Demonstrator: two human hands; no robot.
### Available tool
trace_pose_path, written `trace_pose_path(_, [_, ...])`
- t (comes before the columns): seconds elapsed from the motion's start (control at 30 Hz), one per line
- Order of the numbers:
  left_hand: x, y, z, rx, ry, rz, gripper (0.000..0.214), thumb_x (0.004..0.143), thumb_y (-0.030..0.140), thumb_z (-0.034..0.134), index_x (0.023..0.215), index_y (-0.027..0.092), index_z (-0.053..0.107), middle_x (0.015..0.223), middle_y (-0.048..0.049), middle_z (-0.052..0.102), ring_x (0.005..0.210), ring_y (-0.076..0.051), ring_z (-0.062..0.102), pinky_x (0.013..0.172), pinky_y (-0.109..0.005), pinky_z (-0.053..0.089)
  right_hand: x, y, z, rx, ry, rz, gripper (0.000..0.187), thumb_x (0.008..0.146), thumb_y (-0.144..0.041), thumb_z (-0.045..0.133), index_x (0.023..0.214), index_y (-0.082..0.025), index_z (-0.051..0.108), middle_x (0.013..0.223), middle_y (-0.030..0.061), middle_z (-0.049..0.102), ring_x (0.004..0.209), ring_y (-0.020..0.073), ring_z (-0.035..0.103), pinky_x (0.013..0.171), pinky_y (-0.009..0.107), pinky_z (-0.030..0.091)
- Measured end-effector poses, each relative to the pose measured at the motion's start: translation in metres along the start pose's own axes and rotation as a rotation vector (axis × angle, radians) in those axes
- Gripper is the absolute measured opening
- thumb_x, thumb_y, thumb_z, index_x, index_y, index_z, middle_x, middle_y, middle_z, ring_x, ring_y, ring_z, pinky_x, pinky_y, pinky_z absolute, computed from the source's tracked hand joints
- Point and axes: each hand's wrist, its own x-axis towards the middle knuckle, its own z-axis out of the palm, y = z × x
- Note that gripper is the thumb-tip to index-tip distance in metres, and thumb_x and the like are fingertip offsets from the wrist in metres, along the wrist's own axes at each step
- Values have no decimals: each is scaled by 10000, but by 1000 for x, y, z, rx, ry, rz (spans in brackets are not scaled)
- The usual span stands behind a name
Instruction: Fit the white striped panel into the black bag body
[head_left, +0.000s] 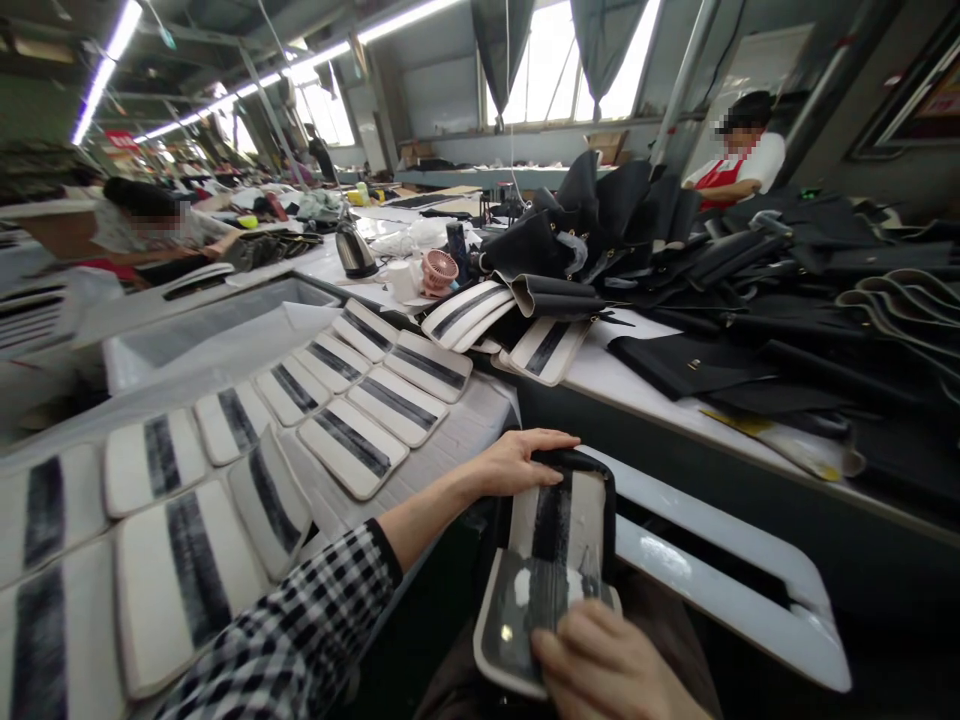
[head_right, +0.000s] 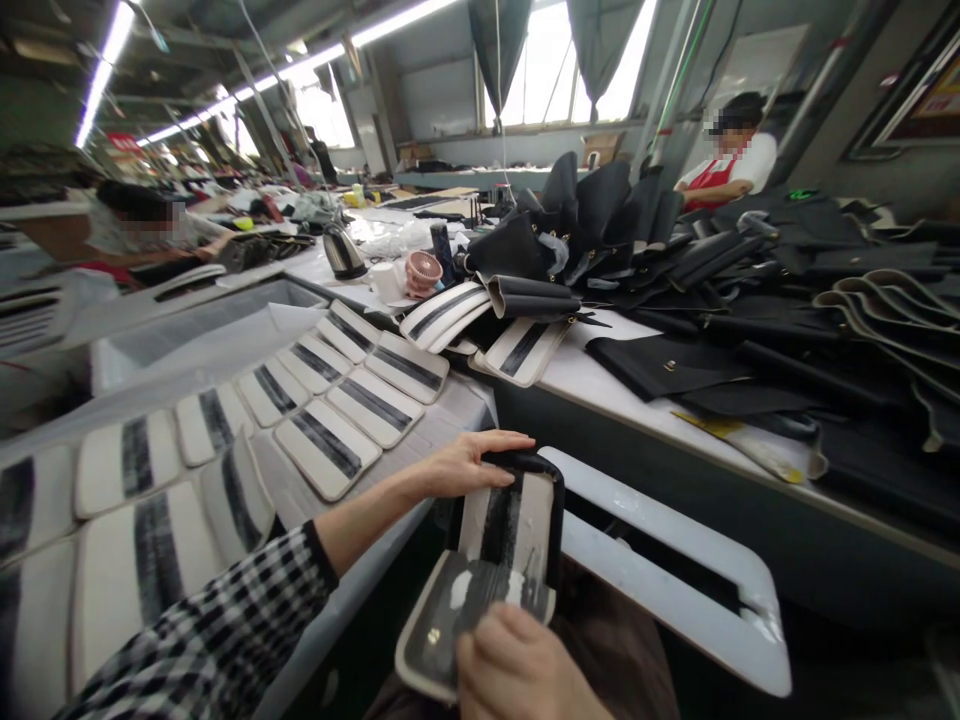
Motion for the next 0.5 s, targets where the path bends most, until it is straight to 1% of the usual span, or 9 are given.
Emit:
trace_pose_path(0.07, [-3,3,-3,-139,-37,-1,656,795,264,702,1415,290,489,1414,-61,557,1309,-273,499,1131,-429,346,18,24,-13,108,33,124,281,995,-150,430,815,-167,644,843,47,714,754,149,618,735,314,511])
trace_pose_path(0.13, [-4,6,-6,-348,-46,-3,595,887,417,620,1444,319,437,1480,-47,487,1372,-256,428,1165,-432,291,27,48,-15,133,113,295,122,938,-154,565,898,-199,670,981,47,730,969,199,630,906,396,496])
trace_pose_path(0.2, [-5,8,-6,-537,-26,-29,538,933,554,490,1421,329,467,1527,-42,423,1405,-268,378,1168,-461,280,26,67,-9,126,193,411,103,904,-162,625,926,-240,689,1075,31,728,1150,238,582,1036,478,435])
trace_pose_path(0.23, [-5,8,-5,-615,-20,-48,554,936,606,431,1411,326,477,1536,-48,408,1400,-285,385,1155,-485,300,24,73,-4,130,221,455,103,900,-173,633,915,-253,697,1111,27,722,1207,252,552,1064,509,412])
trace_pose_path(0.3, [-4,5,-2,-727,-1,-62,623,920,680,354,1390,297,502,1546,-66,388,1375,-324,413,1132,-519,328,18,81,7,151,259,542,107,895,-194,636,905,-269,712,1158,22,708,1276,268,506,1075,536,406])
trace_pose_path(0.37, [-5,1,2,-780,33,-39,681,917,706,290,1368,253,524,1535,-85,404,1365,-336,424,1137,-518,319,15,84,16,177,302,620,113,888,-213,643,918,-282,727,1163,19,706,1289,265,497,1069,525,424])
trace_pose_path(0.43, [-6,-4,7,-749,96,-1,692,928,696,263,1347,223,544,1509,-89,443,1379,-313,410,1162,-481,290,15,87,21,208,337,686,109,880,-227,651,912,-287,736,1140,17,715,1263,257,523,1071,509,431])
trace_pose_path(0.5, [-10,-10,12,-657,191,47,673,946,669,258,1340,210,552,1493,-85,467,1407,-273,371,1188,-432,252,16,91,24,241,354,725,88,866,-242,664,881,-283,740,1117,15,723,1230,255,550,1073,504,431])
